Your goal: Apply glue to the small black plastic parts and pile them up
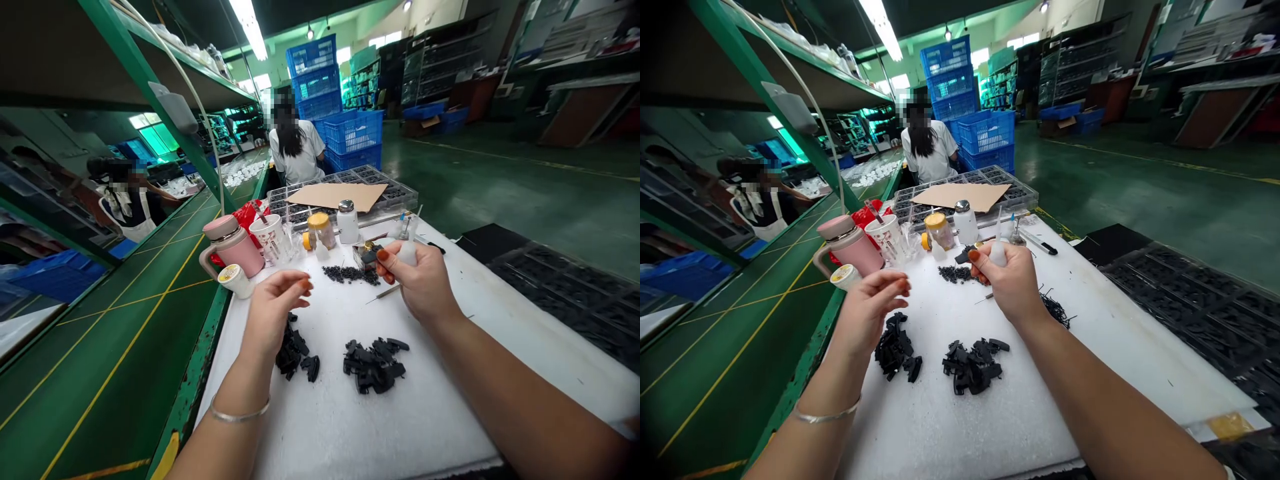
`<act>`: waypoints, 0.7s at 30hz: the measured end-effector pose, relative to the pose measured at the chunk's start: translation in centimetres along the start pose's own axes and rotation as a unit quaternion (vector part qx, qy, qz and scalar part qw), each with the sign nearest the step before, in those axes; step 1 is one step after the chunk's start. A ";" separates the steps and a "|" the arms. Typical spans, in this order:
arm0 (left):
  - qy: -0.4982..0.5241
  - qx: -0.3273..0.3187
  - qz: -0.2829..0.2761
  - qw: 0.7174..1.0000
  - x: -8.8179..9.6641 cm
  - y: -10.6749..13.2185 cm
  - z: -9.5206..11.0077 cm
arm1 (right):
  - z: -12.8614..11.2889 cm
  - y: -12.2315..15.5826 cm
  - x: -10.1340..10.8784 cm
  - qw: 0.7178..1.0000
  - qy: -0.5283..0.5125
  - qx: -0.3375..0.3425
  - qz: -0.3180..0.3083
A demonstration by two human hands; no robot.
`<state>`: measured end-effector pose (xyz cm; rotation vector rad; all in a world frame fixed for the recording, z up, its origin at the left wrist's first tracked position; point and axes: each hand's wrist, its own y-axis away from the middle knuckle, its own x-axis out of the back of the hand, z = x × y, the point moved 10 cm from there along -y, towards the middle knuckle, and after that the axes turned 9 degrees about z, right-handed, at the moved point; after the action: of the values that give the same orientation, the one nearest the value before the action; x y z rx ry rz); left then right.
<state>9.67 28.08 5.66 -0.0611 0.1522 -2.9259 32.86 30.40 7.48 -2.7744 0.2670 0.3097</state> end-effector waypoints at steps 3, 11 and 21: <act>-0.245 -0.082 -0.111 0.960 -4.9 -1.5 -0.8 | 0.0 0.3 -0.2 1.000 0.000 0.004 -0.008; -0.515 -0.261 -0.165 0.800 -11.8 -3.1 -3.7 | 0.7 0.3 -0.6 0.998 0.056 0.008 -0.003; -0.485 -0.201 -0.135 0.840 -10.1 -4.2 -2.7 | 1.1 0.4 0.5 0.969 0.240 0.050 0.017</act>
<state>18.51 34.56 3.15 -1.6820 0.6052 -2.6442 33.02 30.33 6.21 -2.7070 0.4314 -0.3675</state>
